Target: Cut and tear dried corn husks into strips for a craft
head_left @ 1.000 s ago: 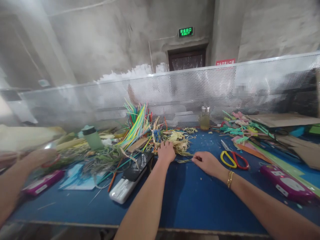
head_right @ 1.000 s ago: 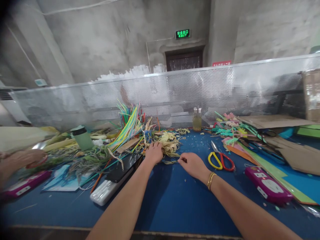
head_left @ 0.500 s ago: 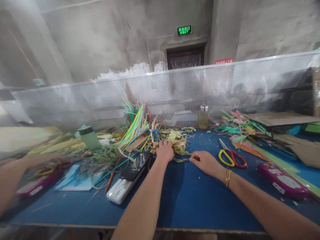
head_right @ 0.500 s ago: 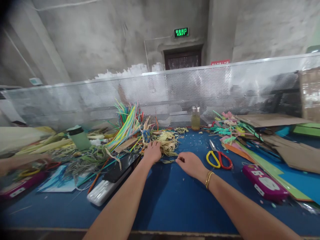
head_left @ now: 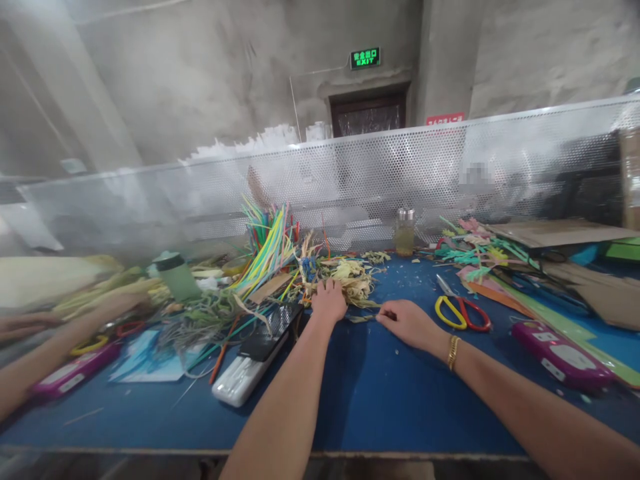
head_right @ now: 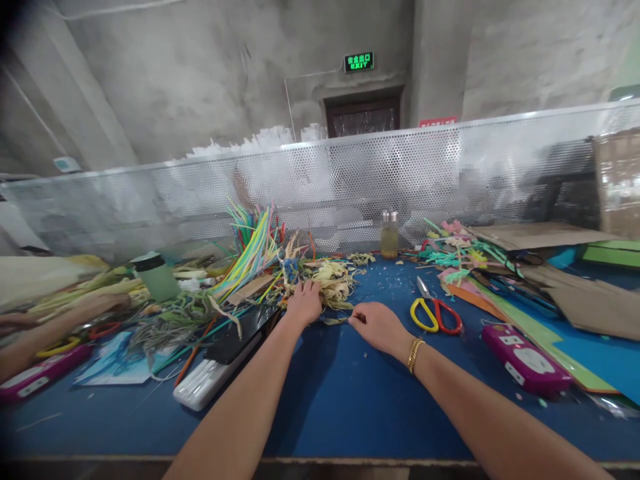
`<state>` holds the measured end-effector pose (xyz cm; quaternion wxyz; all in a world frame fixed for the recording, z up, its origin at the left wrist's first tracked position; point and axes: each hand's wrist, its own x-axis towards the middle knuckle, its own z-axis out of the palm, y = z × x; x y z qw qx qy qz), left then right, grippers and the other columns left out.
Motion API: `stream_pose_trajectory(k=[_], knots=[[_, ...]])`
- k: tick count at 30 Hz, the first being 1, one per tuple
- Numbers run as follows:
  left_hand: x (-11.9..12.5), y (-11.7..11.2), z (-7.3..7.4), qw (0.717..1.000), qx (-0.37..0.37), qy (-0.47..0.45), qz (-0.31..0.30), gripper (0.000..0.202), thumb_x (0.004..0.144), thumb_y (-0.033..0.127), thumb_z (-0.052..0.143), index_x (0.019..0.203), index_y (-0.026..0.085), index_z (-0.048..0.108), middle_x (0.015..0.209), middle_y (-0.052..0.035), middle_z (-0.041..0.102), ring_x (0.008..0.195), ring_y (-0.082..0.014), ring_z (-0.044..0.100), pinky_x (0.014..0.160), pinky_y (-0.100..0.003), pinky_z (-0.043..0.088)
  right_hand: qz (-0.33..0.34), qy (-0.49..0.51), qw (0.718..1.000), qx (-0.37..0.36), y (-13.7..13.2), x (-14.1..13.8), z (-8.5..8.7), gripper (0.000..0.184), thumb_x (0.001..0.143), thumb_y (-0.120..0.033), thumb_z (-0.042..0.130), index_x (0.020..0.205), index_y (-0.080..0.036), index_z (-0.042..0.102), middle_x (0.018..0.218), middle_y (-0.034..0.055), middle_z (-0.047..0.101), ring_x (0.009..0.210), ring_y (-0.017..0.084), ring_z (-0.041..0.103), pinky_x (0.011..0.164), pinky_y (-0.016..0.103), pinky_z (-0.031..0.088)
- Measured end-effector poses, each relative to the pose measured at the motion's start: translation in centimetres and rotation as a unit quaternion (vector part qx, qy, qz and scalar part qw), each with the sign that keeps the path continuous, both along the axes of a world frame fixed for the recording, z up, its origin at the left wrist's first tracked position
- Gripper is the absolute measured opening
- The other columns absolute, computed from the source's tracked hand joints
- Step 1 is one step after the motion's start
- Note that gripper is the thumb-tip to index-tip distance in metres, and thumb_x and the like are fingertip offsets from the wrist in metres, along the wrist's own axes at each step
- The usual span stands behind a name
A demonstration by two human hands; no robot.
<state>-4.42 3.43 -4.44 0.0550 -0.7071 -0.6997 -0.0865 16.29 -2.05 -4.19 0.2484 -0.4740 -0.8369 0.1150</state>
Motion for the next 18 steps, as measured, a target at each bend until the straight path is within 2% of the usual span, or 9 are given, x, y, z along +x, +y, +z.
stream_pose_trajectory(k=[8, 18], knots=[[0.03, 0.08, -0.16, 1.0, 0.001, -0.003, 0.001, 0.054, 0.087, 0.024, 0.032, 0.141, 0.024, 0.038, 0.152, -0.0088, 0.03, 0.14, -0.0334, 0.022, 0.1, -0.051, 0.04, 0.007, 0.003, 1.0, -0.003, -0.03, 0.02, 0.0, 0.022, 0.087, -0.031, 0.051, 0.077, -0.018, 0.066, 0.075, 0.0029, 0.068, 0.069, 0.015, 0.058, 0.063, 0.025, 0.034], [0.0, 0.3, -0.38, 1.0, 0.0, -0.001, 0.002, 0.054, 0.088, 0.03, 0.034, 0.141, 0.022, 0.036, 0.153, -0.009, 0.03, 0.14, -0.0345, 0.021, 0.102, -0.053, 0.038, 0.016, -0.001, 1.0, -0.002, -0.13, -0.02, 0.18, 0.023, 0.087, -0.032, 0.051, 0.08, -0.018, 0.068, 0.076, 0.0037, 0.069, 0.069, 0.015, 0.058, 0.062, 0.026, 0.033]])
